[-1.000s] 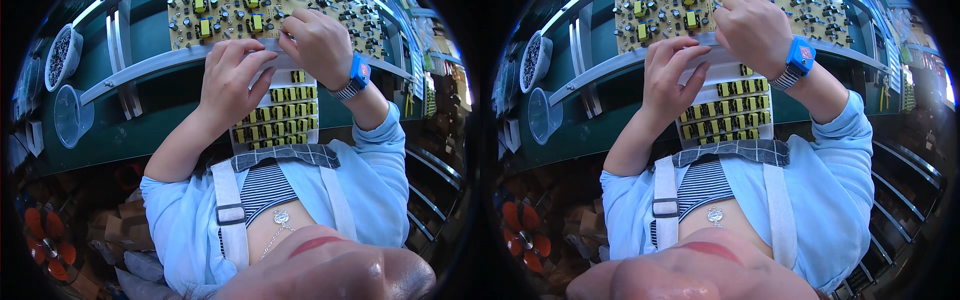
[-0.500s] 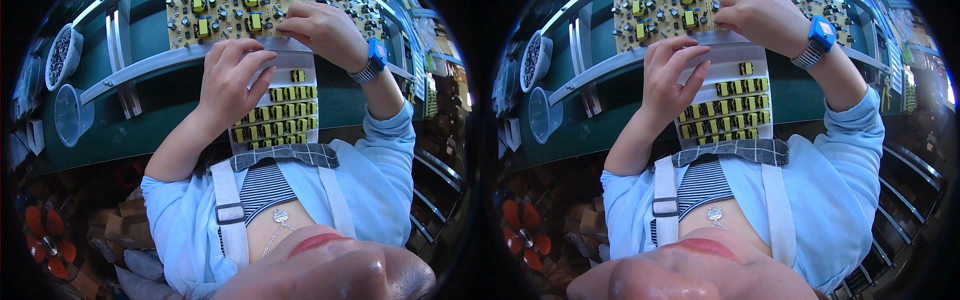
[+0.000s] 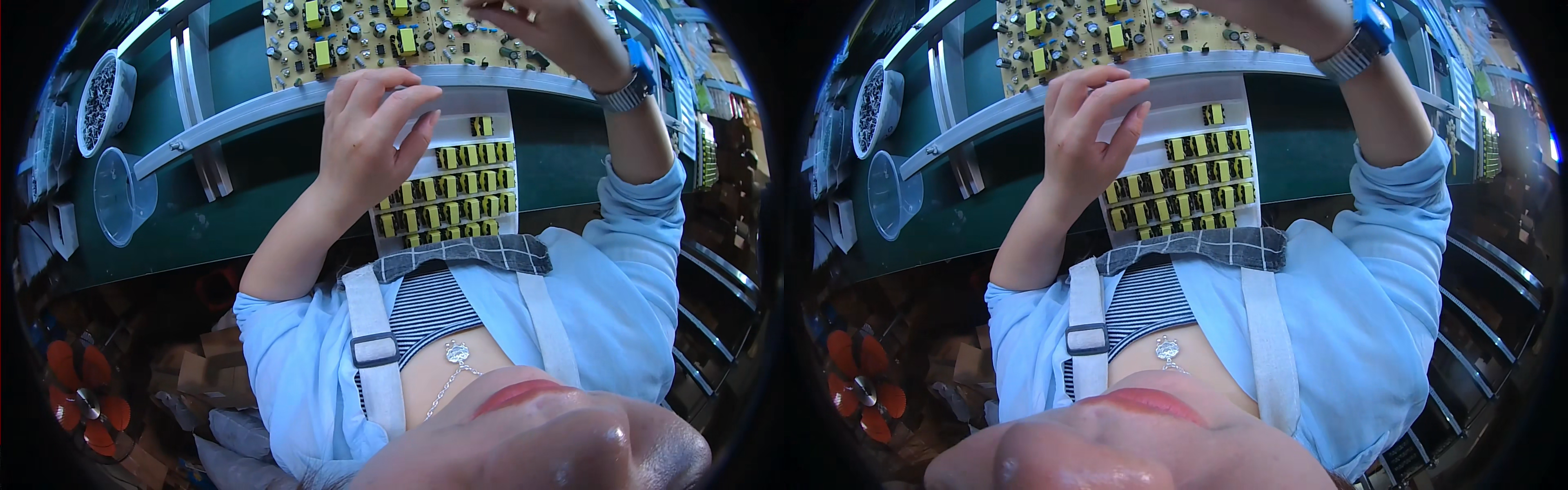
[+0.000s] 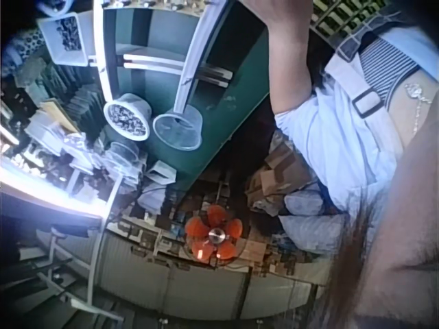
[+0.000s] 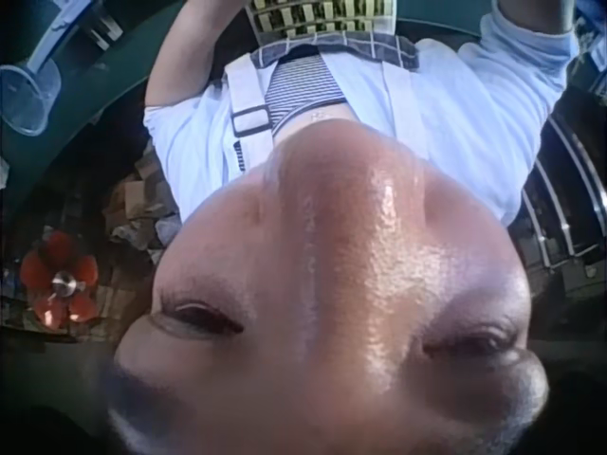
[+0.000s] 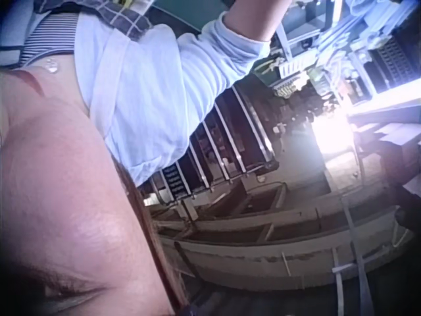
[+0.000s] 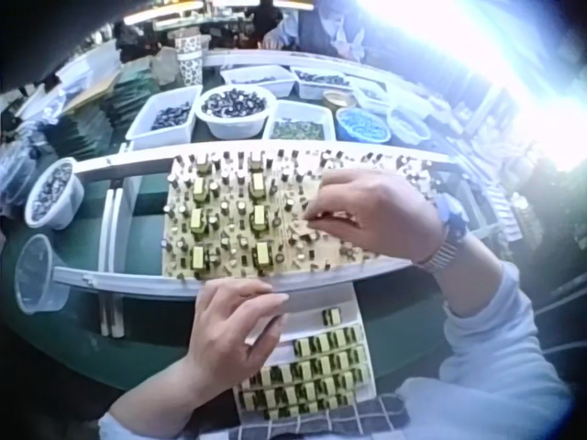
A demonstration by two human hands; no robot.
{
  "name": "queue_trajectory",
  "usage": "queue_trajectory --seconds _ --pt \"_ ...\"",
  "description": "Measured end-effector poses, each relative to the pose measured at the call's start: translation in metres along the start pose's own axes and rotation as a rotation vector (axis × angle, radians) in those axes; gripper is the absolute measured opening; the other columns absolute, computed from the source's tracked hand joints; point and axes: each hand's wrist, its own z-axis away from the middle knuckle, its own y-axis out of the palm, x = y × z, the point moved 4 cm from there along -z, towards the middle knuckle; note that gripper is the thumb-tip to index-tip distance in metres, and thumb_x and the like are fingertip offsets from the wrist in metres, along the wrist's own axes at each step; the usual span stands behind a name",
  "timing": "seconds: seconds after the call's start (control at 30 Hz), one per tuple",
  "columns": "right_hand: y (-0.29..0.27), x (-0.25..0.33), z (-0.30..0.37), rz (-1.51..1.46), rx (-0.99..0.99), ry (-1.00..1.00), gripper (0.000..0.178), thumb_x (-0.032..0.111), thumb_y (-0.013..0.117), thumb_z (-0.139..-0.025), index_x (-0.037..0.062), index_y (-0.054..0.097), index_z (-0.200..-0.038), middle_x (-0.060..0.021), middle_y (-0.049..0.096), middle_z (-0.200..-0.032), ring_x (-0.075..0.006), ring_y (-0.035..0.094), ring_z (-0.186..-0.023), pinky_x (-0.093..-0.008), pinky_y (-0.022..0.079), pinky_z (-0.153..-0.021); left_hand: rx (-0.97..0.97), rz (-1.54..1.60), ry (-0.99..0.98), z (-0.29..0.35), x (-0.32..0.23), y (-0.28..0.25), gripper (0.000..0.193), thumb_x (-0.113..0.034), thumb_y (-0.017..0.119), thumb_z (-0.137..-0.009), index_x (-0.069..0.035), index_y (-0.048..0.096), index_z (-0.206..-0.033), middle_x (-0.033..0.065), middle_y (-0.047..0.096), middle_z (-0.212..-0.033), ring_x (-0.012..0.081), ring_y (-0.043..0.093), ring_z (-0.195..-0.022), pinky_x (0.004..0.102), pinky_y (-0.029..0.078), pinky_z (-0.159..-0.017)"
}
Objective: Assembling electronic components onto printed circuit boards at a manual assembly station.
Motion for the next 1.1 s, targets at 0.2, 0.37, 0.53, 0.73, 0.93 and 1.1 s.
queue_trajectory --seconds 0.2,0.37,0.53,0.73,0.93,1.1 --pt "0.015 -0.027 0.001 0.166 0.126 0.027 0.011 0.019 0.071 -0.088 0.0085 0.071 -0.087 -0.0081 0.065 -0.088 -0.0309 0.067 -0.086 -0.0419 0.055 -0.075 0.015 -0.183 0.067 -0.020 -0.011 -0.005 0.025 -0.018 0.078 -0.089 -0.015 0.076 -0.113 0.0065 0.067 -0.114 0.0252 0.059 -0.108 0.0375 0.044 -0.093" --pt "0.004 -0.040 -0.015 0.228 0.298 0.020 0.011 0.017 0.069 -0.086 0.0076 0.073 -0.083 -0.0104 0.069 -0.089 -0.0329 0.069 -0.086 -0.0433 0.055 -0.075 0.020 -0.276 0.145 -0.049 -0.013 0.003 0.024 -0.023 0.076 -0.090 -0.018 0.074 -0.113 0.0026 0.064 -0.114 0.0248 0.056 -0.112 0.0382 0.041 -0.093" --pt "0.012 -0.054 -0.031 0.297 0.417 -0.031 0.011 0.013 0.068 -0.080 0.0044 0.075 -0.078 -0.0144 0.071 -0.081 -0.0356 0.070 -0.080 -0.0451 0.056 -0.071 -0.202 -0.307 0.244 -0.085 0.000 0.029 0.023 -0.021 0.075 -0.090 -0.015 0.075 -0.112 0.0047 0.065 -0.113 0.0257 0.058 -0.109 0.0387 0.042 -0.093" --pt "0.012 -0.060 -0.034 0.342 0.524 0.001 0.014 0.016 0.070 -0.077 0.0026 0.076 -0.079 -0.0170 0.071 -0.075 -0.0370 0.071 -0.076 -0.0456 0.056 -0.067 -0.671 0.049 0.440 -0.091 0.027 0.048 0.021 -0.017 0.075 -0.085 -0.012 0.074 -0.105 0.0038 0.064 -0.107 0.0263 0.059 -0.105 0.0401 0.041 -0.093" --pt "-0.014 -0.059 -0.024 0.079 0.345 -0.156 0.015 0.017 0.071 -0.079 0.0018 0.075 -0.081 -0.0163 0.071 -0.076 -0.0340 0.070 -0.073 -0.0430 0.056 -0.065 0.083 -0.541 0.186 -0.076 -0.007 0.011 0.024 -0.026 0.077 -0.092 -0.021 0.078 -0.115 0.0030 0.067 -0.121 0.0255 0.057 -0.115 0.0383 0.042 -0.095" --pt "-0.003 -0.099 -0.004 -0.455 0.202 0.088 0.012 0.011 0.073 -0.084 -0.0005 0.073 -0.089 -0.0075 0.070 -0.074 -0.0173 0.065 -0.067 -0.0316 0.054 -0.063 0.111 -0.517 0.248 -0.073 -0.007 0.019 0.024 -0.029 0.079 -0.090 -0.023 0.079 -0.114 0.0021 0.067 -0.120 0.0243 0.058 -0.116 0.0383 0.041 -0.095"
